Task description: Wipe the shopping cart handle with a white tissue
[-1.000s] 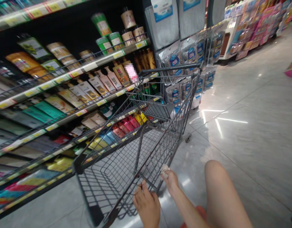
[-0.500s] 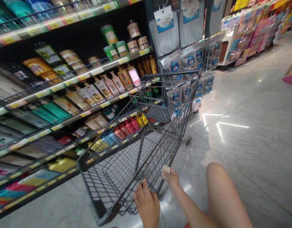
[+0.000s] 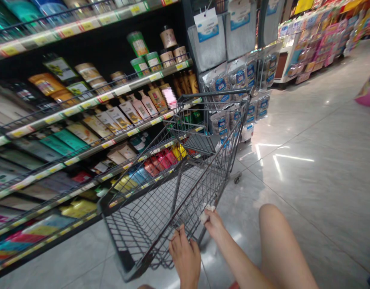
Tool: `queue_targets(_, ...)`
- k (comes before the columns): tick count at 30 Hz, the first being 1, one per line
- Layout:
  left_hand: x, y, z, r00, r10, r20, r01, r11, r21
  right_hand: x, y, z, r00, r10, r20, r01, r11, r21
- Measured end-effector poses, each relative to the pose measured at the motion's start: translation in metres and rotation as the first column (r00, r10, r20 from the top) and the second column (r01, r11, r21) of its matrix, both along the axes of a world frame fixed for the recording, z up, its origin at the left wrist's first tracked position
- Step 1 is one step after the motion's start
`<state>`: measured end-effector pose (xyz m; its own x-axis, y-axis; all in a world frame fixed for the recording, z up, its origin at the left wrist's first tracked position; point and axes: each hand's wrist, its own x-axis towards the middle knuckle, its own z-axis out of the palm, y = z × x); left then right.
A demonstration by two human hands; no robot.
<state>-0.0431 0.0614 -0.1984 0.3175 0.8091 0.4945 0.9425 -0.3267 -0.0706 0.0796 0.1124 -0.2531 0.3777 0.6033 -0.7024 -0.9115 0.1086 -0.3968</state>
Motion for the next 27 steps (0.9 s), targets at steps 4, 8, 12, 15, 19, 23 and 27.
queue_targets(4,-0.009,0.0,-0.004,0.999,-0.027,-0.027,0.027,1.0,-0.01,0.002,-0.002,0.017,1.0,-0.001,0.014,0.0,0.997,0.077)
queue_targets(8,-0.019,-0.001,-0.008,0.998,-0.059,-0.025,0.059,0.998,0.006,0.006,0.002,0.035,0.998,-0.018,0.052,0.011,0.991,0.133)
queue_targets(12,-0.024,-0.004,-0.008,1.0,-0.026,0.008,0.026,1.0,0.01,0.007,0.003,0.04,0.998,0.01,0.064,-0.017,0.993,0.115)
queue_targets(15,-0.028,-0.007,-0.006,0.999,0.0,0.034,0.0,1.0,0.013,0.005,-0.001,0.033,0.998,0.043,0.044,-0.046,0.996,0.08)
queue_targets(19,-0.037,-0.01,-0.008,1.0,-0.003,0.025,0.002,0.999,0.033,0.0,-0.007,0.021,0.996,0.09,-0.006,-0.09,0.995,0.049)
queue_targets(23,-0.049,-0.014,-0.013,0.998,0.027,0.051,-0.029,0.999,0.036,-0.006,-0.011,0.014,0.992,0.123,-0.043,-0.121,0.992,0.032)
queue_targets(27,-0.06,-0.022,-0.016,0.997,0.045,0.062,-0.047,0.999,0.019,-0.012,-0.018,0.011,0.986,0.149,-0.076,-0.145,0.988,0.053)
